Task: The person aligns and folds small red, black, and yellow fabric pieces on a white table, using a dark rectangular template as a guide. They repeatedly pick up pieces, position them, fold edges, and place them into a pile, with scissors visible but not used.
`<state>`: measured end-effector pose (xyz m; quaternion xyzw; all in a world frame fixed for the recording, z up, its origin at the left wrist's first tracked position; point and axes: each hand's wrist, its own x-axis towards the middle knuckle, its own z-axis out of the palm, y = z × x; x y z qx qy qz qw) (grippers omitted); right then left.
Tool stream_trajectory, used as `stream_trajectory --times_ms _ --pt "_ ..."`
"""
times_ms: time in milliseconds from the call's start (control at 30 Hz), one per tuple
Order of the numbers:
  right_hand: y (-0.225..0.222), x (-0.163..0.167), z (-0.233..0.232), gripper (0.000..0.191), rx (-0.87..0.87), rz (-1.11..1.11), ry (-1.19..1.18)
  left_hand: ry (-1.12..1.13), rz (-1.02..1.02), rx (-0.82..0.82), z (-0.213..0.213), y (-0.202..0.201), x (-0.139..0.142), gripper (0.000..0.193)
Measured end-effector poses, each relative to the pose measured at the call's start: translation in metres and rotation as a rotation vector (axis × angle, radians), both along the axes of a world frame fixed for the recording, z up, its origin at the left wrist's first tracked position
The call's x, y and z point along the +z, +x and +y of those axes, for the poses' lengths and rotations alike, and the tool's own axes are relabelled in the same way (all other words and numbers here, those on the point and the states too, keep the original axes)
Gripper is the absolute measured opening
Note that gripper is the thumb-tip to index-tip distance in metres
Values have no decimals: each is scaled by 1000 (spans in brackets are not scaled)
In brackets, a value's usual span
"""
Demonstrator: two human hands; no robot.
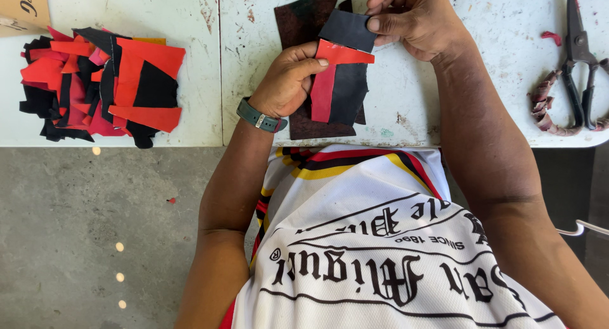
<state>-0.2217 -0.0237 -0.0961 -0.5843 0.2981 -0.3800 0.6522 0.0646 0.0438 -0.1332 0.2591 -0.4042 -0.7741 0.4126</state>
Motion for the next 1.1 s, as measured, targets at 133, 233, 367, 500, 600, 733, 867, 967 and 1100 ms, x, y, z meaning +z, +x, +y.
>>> stream_trajectory --times_ms 133,233,367,500,600,733,867,967,1100 --pt "0 -1 -2 19 38 -26 -38 15 -10 -1 0 0 1 25" --pt "-1 -1 -4 19 65 -38 -62 12 6 -4 0 -1 2 24" --pt "-2 -3 -4 19 55 -44 -44 7 0 -2 0 -1 2 24" --pt "-2 -3 -4 18 37 -23 -49 4 -10 6 0 -1 2 24" --pt "-2 -3 -4 18 50 -41 -49 9 -16 3 0 0 3 24" --pt "-2 -3 -3 19 32 -27 -31 12 -10 1 0 0 4 23" --pt "-3 -4 -4 18 36 -39 -32 31 -17 5 0 -1 5 23" --pt "-4 -5 -5 18 42 -39 -49 32 -26 10 -1 -2 4 23" --pt "-4 -6 -4 18 45 -46 -53 19 -23 11 0 -2 2 23"
